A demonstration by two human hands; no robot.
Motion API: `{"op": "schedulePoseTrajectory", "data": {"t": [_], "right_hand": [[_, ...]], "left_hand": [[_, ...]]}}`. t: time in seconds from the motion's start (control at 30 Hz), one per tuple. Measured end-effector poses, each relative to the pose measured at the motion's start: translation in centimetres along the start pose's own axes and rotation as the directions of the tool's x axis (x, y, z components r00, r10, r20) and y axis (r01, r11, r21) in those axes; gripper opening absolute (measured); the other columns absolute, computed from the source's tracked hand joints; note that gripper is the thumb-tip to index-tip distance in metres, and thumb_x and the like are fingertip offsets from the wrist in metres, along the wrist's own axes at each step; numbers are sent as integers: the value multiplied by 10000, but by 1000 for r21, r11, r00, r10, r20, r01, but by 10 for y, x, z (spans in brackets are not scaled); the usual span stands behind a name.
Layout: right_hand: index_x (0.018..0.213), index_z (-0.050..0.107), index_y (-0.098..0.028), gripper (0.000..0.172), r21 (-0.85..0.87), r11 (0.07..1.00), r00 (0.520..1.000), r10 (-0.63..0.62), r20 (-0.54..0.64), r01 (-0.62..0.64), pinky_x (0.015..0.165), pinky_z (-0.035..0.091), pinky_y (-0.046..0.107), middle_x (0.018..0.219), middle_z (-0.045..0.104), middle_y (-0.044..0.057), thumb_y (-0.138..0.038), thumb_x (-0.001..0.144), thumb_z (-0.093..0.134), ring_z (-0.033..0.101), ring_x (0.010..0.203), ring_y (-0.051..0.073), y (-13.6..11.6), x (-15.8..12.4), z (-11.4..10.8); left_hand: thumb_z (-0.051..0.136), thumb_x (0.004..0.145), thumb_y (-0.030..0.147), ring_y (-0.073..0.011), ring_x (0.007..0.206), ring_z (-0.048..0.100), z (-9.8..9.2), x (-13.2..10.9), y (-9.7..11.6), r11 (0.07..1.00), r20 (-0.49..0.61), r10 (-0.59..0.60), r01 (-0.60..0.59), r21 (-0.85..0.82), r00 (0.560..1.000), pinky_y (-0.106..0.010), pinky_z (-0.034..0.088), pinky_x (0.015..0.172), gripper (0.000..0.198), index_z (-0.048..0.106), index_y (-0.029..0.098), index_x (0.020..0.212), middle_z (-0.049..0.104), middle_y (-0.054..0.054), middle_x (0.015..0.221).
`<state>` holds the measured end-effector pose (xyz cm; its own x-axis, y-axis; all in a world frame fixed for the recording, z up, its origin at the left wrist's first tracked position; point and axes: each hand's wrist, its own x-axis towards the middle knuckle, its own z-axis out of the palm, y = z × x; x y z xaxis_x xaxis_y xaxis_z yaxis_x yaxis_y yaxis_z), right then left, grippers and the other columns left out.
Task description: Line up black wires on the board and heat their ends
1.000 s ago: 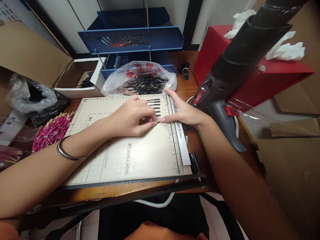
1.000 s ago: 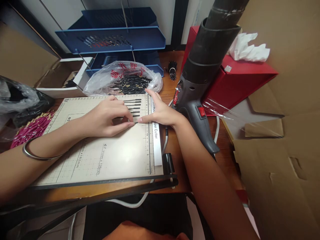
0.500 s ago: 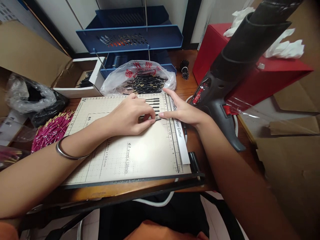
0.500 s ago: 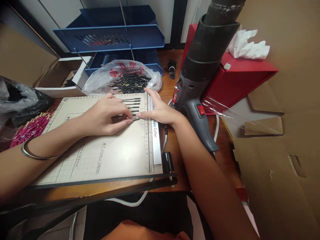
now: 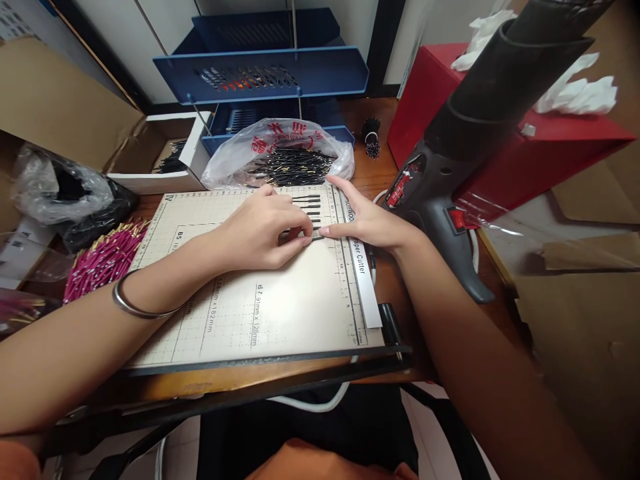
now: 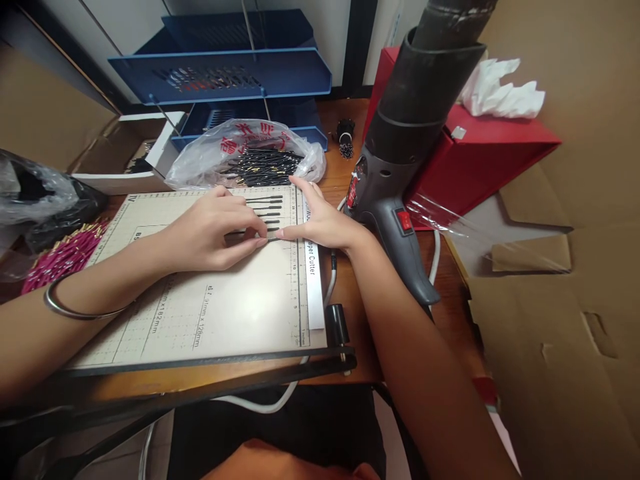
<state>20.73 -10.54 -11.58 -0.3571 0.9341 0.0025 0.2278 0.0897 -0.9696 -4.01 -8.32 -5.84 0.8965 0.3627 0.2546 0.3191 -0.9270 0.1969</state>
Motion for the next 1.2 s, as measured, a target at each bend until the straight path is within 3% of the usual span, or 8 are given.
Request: {"op": "schedulePoseTrajectory", "data": {"t": [0.5, 0.67, 1.2], "right_hand": [[1707, 282, -280, 1297, 6, 1000, 1000, -2, -1, 2, 1419, 122, 578, 1800, 224, 73, -540, 638, 970, 139, 1702, 370, 0, 1, 0], [1721, 235, -206, 1290, 4, 1000, 1000, 24, 6, -24, 1425, 127, 524, 1810, 172, 95, -480, 673, 935, 159, 1699, 352, -4, -1, -1], [1700, 290, -319, 1242, -12, 1000, 1000, 0, 28, 0, 1416, 123, 573, 1795, 221, 56, -389, 650, 949, 194, 1684, 359, -1, 0, -4]], "left_hand": [[602, 962, 297, -168, 679, 613, -3, 1, 2, 999, 23, -27, 27, 35, 999, -392, 338, 786, 187, 749, 219, 879, 744, -2, 725], [604, 964, 304, -166, 682, 617, -2, 1, 0, 1000, 16, -10, 10, 19, 1000, -387, 337, 794, 188, 755, 220, 887, 741, 1, 729], [617, 932, 327, -191, 725, 618, -6, -1, -4, 999, 31, -10, 9, 38, 999, -399, 351, 820, 175, 764, 237, 903, 758, -4, 758]]}}
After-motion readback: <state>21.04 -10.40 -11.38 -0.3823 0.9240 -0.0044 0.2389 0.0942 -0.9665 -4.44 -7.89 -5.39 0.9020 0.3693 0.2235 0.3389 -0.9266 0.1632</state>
